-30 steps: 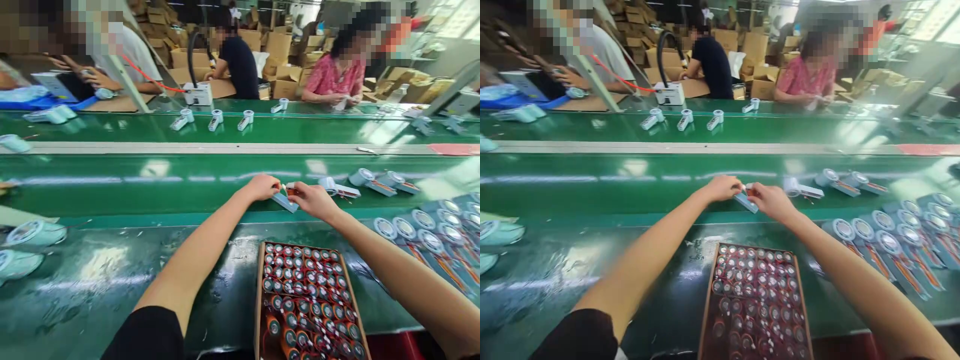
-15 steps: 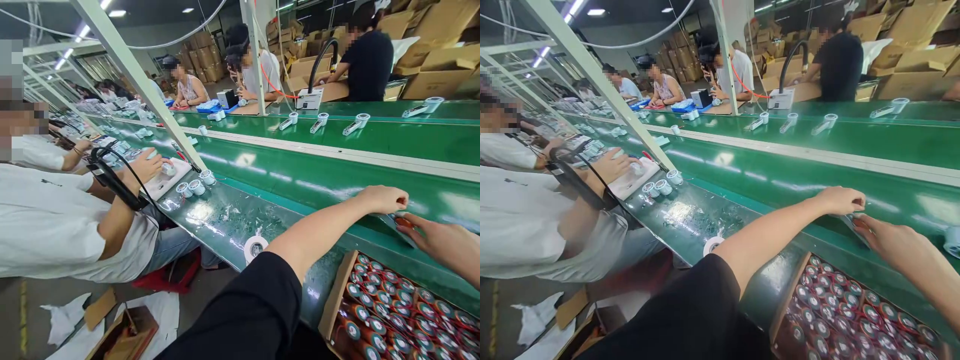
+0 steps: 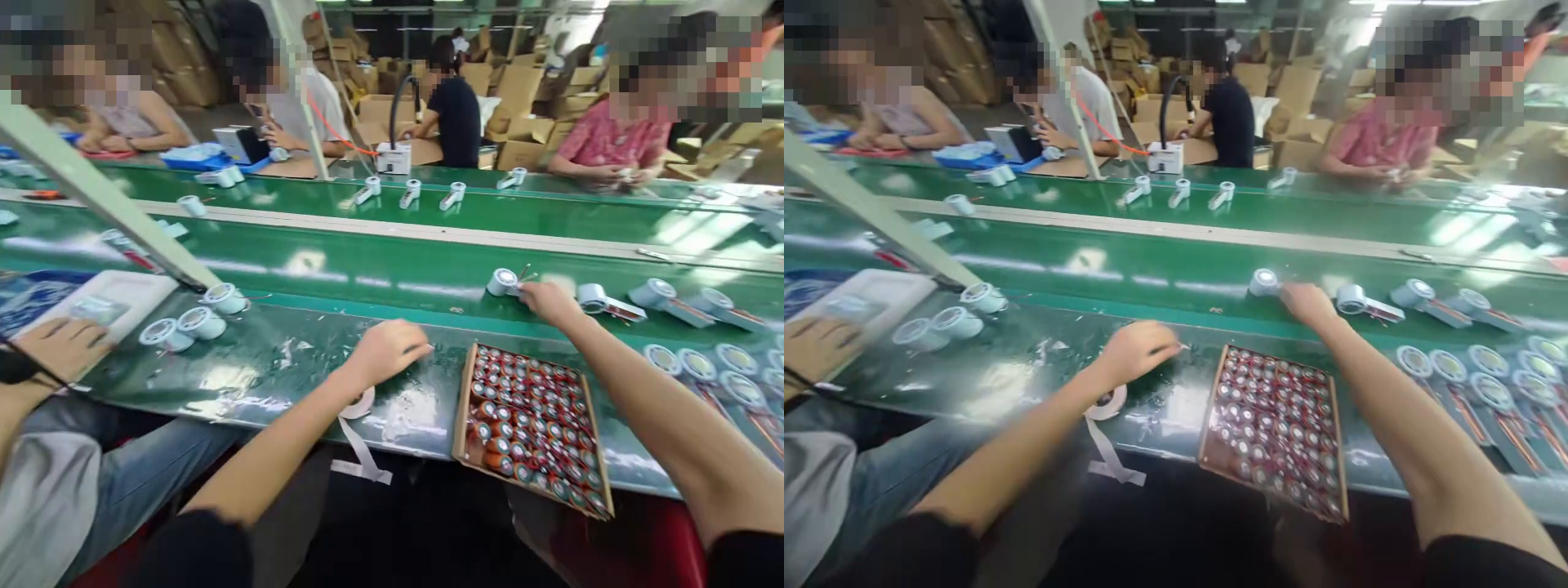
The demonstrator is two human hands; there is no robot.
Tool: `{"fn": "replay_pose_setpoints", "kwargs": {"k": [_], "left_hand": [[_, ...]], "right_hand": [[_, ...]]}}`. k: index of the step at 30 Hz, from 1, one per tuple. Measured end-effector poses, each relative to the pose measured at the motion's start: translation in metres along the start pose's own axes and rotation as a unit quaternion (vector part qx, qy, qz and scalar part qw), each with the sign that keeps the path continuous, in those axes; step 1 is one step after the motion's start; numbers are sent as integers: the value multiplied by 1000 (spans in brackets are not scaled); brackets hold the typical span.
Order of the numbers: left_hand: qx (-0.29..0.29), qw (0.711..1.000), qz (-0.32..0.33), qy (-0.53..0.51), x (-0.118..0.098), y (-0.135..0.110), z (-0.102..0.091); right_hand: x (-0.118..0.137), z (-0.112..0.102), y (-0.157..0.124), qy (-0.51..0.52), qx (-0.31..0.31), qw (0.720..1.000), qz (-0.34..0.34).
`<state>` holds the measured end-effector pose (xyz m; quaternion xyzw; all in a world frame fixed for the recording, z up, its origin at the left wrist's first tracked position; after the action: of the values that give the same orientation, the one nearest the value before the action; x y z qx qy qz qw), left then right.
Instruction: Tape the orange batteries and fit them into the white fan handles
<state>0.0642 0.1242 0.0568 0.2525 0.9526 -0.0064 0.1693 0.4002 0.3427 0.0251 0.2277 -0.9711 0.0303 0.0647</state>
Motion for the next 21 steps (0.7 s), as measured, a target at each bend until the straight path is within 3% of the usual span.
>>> {"fn": "replay_pose_setpoints", "kwargs": {"k": [2,3,5,6,9,11,13,15,17,18,19,21], "left_hand": [[7,997,40,68,32,-84,9],[15,994,27,102,47,-120,14],[24,991,8,130,68,-169,23],[29,991,2,132,72,-182,27],[-9,994,5,113,62,-185,29],[-98,991,2,90,38,-171,21],[-200,978,17,55,8,-154,10],[-263,963,62,4,-20,-140,-1],[-267,958,94,-42,-37,-132,-9],[-257,960,97,-53,-40,-131,-11],[-247,963,93,-54,-41,-131,-13],[-222,972,77,-30,-39,-136,-12]], "right_hand": [[4,-8,-17,31,-38,999,18],[9,-13,-30,44,-53,997,25],[29,-26,-66,100,-77,992,22],[44,-33,-88,147,-80,986,6],[111,-42,-157,323,-22,943,-72],[167,-34,-193,423,74,898,-95],[221,-17,-217,520,183,826,-114],[265,4,-229,611,267,733,-134],[295,23,-236,678,304,654,-146],[304,30,-240,702,301,629,-146],[309,35,-244,719,290,615,-146],[312,42,-254,720,274,619,-153]]}}
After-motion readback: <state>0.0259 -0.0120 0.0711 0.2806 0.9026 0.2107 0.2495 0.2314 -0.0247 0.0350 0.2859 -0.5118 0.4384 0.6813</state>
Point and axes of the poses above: each hand's wrist, its own y-axis towards the middle knuckle, its own z-axis out of the palm, x = y × z, the point moved 1 cm from there along y, towards the middle knuckle, and after that the axes turned 6 degrees about x, right-handed, at the moved point
